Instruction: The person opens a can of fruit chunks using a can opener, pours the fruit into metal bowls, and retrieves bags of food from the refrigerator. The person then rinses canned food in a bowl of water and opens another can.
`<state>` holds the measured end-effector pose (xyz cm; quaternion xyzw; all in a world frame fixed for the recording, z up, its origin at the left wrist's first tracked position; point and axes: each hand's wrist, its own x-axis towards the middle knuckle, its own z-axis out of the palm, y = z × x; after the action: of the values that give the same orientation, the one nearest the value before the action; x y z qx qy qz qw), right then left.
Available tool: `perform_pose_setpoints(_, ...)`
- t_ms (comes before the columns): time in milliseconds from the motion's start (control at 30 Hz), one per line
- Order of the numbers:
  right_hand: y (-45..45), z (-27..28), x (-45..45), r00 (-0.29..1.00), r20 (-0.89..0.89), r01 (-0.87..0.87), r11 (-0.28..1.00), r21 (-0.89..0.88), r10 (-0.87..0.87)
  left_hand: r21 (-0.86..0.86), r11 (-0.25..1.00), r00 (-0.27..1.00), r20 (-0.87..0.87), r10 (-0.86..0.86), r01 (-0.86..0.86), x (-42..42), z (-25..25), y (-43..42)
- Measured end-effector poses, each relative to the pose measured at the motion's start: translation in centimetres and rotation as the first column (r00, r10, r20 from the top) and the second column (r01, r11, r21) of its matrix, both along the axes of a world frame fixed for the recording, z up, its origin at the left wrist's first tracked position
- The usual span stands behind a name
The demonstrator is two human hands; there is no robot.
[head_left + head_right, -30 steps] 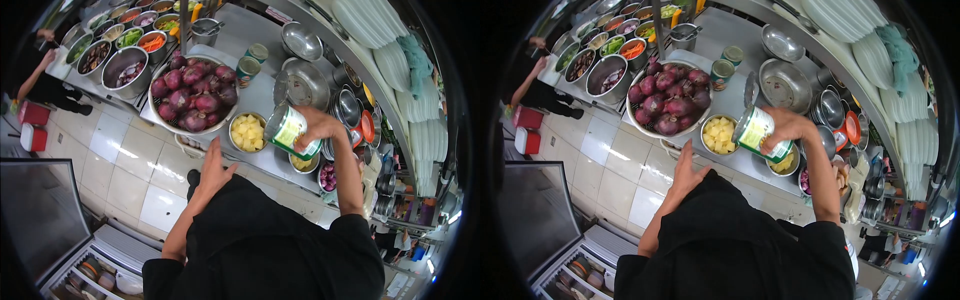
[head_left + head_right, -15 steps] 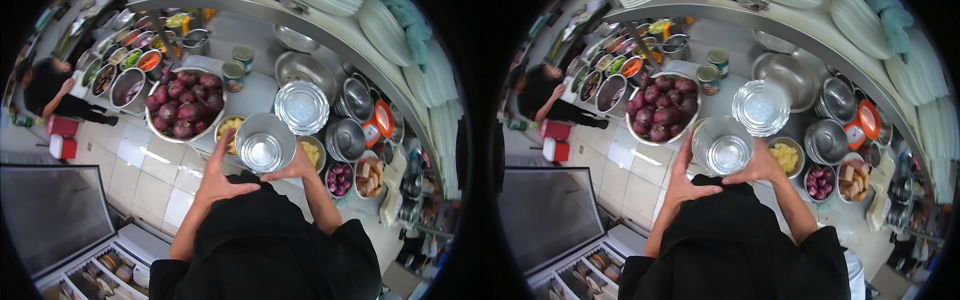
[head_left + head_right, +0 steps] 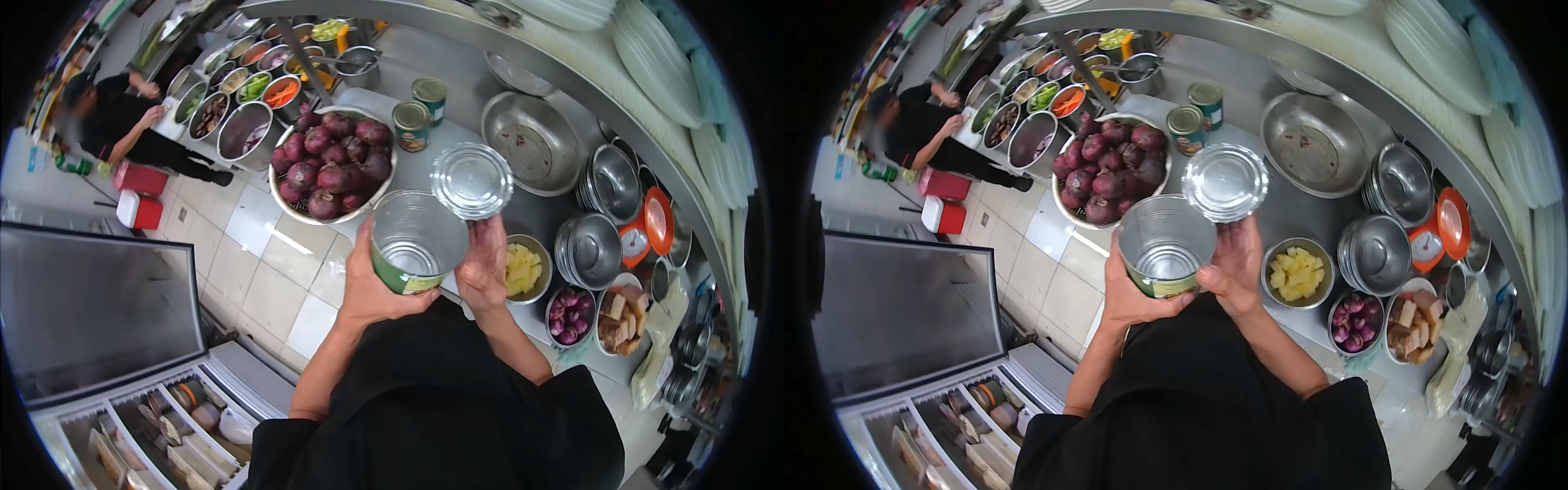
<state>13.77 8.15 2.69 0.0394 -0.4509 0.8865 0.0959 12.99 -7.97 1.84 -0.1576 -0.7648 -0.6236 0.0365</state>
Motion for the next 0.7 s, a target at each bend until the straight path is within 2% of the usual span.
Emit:
perform_pose_setpoints(133,-1.6,0.0,-0.7,0.996,-0.071,0.039,0.988,-0.150,-0.050,0.018,1.000,0.998,0.068,0.007,-0.008,0.0,0.1,-0.8)
perform_pose_setpoints(200,-1.9,-0.7,-1.2,0.999,-0.048,-0.020,0.993,-0.116,0.014,-0.023,0.999,0.992,0.123,0.030,-0.027,0.3,0.3,-1.7)
perform_pose_setpoints(267,-3.0,-1.1,-1.0,0.998,-0.001,-0.064,0.992,0.108,0.065,-0.083,0.997,0.985,0.174,0.010,0.005,0.6,-0.2,-3.4)
perform_pose_setpoints(333,-3.8,-1.2,-1.9,0.979,-0.184,-0.008,0.922,0.387,0.085,-0.101,0.994,0.932,0.362,0.007,0.032,1.1,0.4,-5.5)
perform_pose_setpoints(400,-5.2,-1.4,-2.8,0.941,-0.324,0.049,0.906,0.421,0.099,-0.063,0.998,0.938,0.345,0.008,0.015,1.7,-0.3,-7.5)
perform_pose_setpoints(500,-8.0,-2.4,-2.2,0.923,-0.378,0.108,0.896,0.431,0.071,0.024,0.999,0.943,0.331,0.037,-0.047,2.6,-0.8,-8.2)
perform_pose_setpoints(567,-8.4,-3.0,-1.8,0.920,-0.370,0.073,0.873,0.483,0.128,0.098,0.990,0.928,0.368,0.062,-0.106,3.2,-1.1,-8.8)
perform_pose_setpoints(667,-9.2,-3.2,-1.3,0.927,-0.337,0.039,0.847,0.530,0.167,0.120,0.981,0.901,0.425,0.091,-0.155,3.9,-0.9,-9.5)
perform_pose_setpoints(700,-9.5,-3.4,-1.3,0.925,-0.327,0.018,0.838,0.545,0.192,0.044,0.994,0.890,0.451,0.070,-0.101,3.7,-1.0,-10.7)
